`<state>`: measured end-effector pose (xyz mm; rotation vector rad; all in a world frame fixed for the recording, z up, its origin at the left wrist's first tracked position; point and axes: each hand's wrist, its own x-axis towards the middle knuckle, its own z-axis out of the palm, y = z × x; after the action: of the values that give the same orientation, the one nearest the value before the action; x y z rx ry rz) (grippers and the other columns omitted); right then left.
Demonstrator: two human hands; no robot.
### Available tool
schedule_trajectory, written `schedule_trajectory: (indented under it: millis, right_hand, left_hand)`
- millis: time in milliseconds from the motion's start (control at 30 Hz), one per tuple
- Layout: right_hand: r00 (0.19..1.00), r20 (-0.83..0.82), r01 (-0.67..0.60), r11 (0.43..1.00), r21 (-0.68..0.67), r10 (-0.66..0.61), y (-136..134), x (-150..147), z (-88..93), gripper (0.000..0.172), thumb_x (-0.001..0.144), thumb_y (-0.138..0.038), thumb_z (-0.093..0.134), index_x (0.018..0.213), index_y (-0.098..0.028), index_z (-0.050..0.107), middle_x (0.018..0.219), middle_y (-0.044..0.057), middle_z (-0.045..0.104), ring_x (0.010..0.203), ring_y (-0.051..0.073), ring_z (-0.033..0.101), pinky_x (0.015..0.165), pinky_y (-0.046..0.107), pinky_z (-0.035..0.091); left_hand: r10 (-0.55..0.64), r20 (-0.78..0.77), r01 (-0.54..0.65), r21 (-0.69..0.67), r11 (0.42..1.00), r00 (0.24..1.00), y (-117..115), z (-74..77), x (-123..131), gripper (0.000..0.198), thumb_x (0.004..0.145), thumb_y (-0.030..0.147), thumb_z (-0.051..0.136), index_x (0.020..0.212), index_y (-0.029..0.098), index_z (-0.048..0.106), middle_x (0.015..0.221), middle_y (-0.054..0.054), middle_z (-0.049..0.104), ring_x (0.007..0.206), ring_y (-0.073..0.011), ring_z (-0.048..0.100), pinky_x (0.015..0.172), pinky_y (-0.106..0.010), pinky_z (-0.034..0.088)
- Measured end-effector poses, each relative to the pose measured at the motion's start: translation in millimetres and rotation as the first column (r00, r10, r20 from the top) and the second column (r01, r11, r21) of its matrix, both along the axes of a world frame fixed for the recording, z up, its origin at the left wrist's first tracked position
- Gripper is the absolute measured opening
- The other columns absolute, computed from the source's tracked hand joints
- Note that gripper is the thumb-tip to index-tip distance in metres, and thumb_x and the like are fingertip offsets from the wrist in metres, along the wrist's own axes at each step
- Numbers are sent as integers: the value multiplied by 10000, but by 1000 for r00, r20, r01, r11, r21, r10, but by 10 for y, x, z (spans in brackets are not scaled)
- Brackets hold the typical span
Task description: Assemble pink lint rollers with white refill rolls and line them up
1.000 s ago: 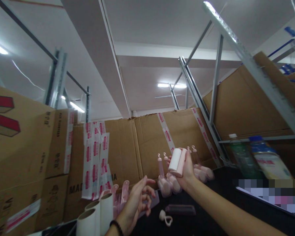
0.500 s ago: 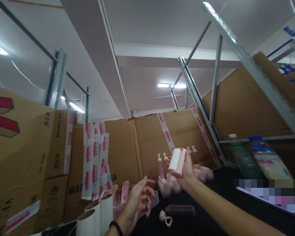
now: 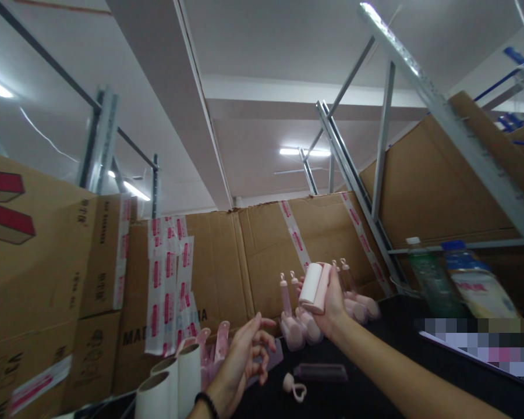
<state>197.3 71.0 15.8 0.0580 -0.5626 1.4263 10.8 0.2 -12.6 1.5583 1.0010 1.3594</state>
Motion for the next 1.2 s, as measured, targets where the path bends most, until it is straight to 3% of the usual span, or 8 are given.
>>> schedule_trajectory:
  millis: [467, 1200]
  right_hand:
    - [999, 2, -35, 999, 27, 35, 96, -11, -25, 556, 876, -704, 407, 880, -194, 627, 626, 35, 691, 546, 196, 669, 511, 305, 549]
    - [999, 44, -26, 999, -35, 28, -13, 10, 10, 610, 858, -744, 404, 773, -176, 607, 563, 45, 659, 456, 170, 617, 441, 267, 497]
  left_hand:
    - [-25, 8, 25, 16, 1000, 1000, 21, -20, -26, 548, 816, 684, 519, 1025, 181, 588, 700, 6, 594, 445, -87, 453, 330, -172, 379]
    - [-16, 0, 16, -4, 1000, 1000, 9, -7, -14, 582, 792, 708, 528, 1028, 180, 593, 689, 9, 598, 448, -86, 455, 332, -165, 366]
